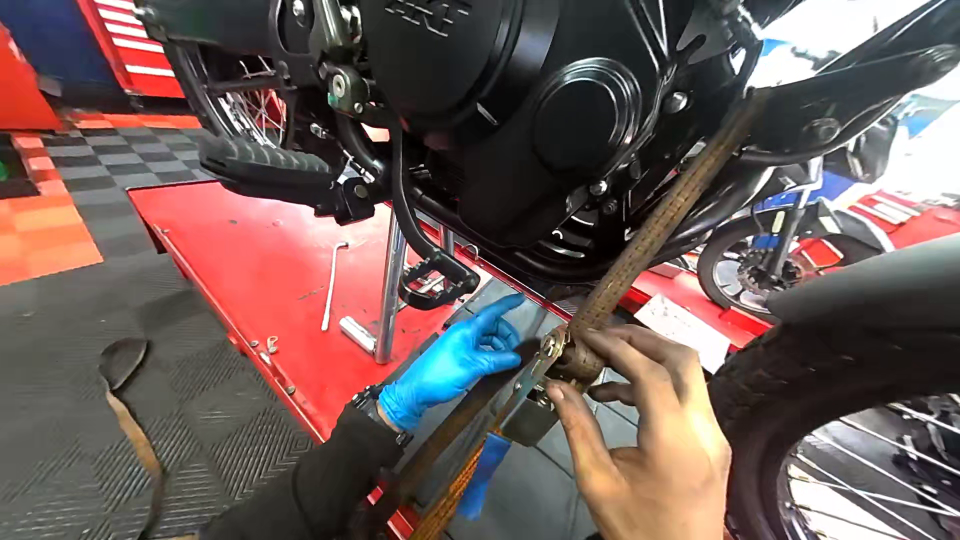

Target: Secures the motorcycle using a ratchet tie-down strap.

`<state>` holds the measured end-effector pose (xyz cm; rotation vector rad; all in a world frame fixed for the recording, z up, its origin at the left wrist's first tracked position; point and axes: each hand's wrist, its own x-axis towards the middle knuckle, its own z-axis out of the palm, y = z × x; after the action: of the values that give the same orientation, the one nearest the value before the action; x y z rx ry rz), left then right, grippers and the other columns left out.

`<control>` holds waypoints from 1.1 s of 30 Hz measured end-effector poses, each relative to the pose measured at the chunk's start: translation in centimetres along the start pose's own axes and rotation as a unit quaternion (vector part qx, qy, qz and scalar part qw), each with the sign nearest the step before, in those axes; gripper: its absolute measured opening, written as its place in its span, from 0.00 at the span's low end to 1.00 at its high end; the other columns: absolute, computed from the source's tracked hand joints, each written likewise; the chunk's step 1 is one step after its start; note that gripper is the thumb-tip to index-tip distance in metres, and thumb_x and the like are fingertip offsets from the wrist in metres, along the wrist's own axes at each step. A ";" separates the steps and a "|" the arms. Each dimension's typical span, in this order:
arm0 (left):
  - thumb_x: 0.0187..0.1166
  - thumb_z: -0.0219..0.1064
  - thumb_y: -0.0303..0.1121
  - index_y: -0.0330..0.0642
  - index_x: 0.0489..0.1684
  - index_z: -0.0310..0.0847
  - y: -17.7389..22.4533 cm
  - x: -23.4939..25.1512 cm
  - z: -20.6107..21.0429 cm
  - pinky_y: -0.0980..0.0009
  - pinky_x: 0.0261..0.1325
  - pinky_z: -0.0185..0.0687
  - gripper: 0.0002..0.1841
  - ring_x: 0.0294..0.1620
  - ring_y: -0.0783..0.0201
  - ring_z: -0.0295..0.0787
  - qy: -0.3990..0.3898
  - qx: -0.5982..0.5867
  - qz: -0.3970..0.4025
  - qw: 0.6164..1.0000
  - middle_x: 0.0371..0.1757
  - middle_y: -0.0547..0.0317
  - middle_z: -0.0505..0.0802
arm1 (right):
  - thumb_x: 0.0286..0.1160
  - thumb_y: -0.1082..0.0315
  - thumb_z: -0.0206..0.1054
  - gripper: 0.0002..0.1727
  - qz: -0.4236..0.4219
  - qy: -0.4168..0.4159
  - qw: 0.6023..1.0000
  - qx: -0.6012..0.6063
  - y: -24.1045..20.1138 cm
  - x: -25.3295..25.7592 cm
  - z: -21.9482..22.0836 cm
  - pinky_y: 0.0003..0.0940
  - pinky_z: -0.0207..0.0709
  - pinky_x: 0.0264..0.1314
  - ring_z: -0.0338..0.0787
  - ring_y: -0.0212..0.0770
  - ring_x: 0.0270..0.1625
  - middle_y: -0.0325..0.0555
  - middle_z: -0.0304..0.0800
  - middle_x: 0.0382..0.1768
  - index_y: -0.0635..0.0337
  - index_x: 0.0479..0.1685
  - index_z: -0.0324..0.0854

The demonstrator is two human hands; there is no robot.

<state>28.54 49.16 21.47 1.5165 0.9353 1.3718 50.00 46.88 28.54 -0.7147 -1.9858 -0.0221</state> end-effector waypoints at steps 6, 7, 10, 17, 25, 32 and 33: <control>0.81 0.63 0.23 0.40 0.45 0.92 0.7 1.2 2.1 0.76 0.43 0.88 0.09 0.39 0.73 0.89 -0.021 0.001 0.075 0.997 0.43 0.62 0.94 | 0.77 0.60 0.73 0.16 -0.015 0.024 0.998 0.053 1.3 0.9 -0.2 0.28 0.92 0.43 0.92 0.33 0.49 0.44 0.88 0.56 0.55 0.60 0.88; 0.80 0.62 0.21 0.38 0.42 0.93 0.9 1.5 2.6 0.76 0.42 0.87 0.10 0.38 0.74 0.88 -0.004 -0.007 0.124 0.992 0.41 0.61 0.93 | 0.78 0.59 0.72 0.18 -0.007 0.020 0.997 0.071 1.6 1.2 -0.4 0.30 0.93 0.45 0.93 0.33 0.48 0.43 0.89 0.56 0.55 0.63 0.86; 0.74 0.60 0.15 0.31 0.40 0.93 1.6 2.7 3.4 0.75 0.47 0.87 0.12 0.44 0.70 0.88 0.031 -0.002 0.255 0.966 0.43 0.55 0.93 | 0.80 0.59 0.71 0.21 -0.003 0.025 0.994 0.104 2.2 1.8 -1.2 0.32 0.93 0.43 0.93 0.35 0.46 0.42 0.88 0.54 0.55 0.69 0.81; 0.77 0.68 0.22 0.36 0.41 0.95 0.3 2.2 1.6 0.72 0.56 0.88 0.08 0.49 0.70 0.90 0.023 0.140 0.273 0.951 0.43 0.57 0.95 | 0.86 0.64 0.64 0.24 0.168 0.075 0.955 0.233 -1.2 -3.1 0.8 0.29 0.92 0.43 0.93 0.30 0.43 0.34 0.89 0.47 0.65 0.74 0.67; 0.88 0.62 0.44 0.45 0.41 0.94 -3.9 -3.2 1.0 0.66 0.52 0.87 0.16 0.42 0.72 0.91 0.028 0.242 0.086 0.966 0.38 0.63 0.95 | 0.88 0.70 0.57 0.12 0.374 0.078 0.884 0.270 -6.3 -5.9 3.4 0.38 0.95 0.35 0.95 0.42 0.37 0.50 0.90 0.40 0.72 0.56 0.79; 0.89 0.56 0.37 0.38 0.49 0.92 -3.7 -2.3 4.2 0.53 0.62 0.85 0.17 0.51 0.55 0.94 0.070 0.259 0.039 0.963 0.45 0.49 0.96 | 0.96 0.57 0.49 0.23 0.540 -0.025 0.745 0.391 -7.4 -3.1 1.3 0.48 0.95 0.46 0.99 0.56 0.43 0.62 0.96 0.44 0.72 0.61 0.75; 0.89 0.56 0.35 0.38 0.52 0.92 -3.5 -2.0 4.6 0.52 0.65 0.84 0.17 0.54 0.53 0.94 0.072 0.259 0.024 0.963 0.47 0.47 0.97 | 0.96 0.58 0.50 0.22 0.551 -0.011 0.726 0.411 -7.8 -2.8 1.4 0.48 0.95 0.47 0.99 0.57 0.44 0.63 0.95 0.45 0.72 0.62 0.73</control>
<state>32.92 47.98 17.36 1.8461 1.4400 1.3480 46.00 39.57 27.67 -1.1297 -1.0797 1.4790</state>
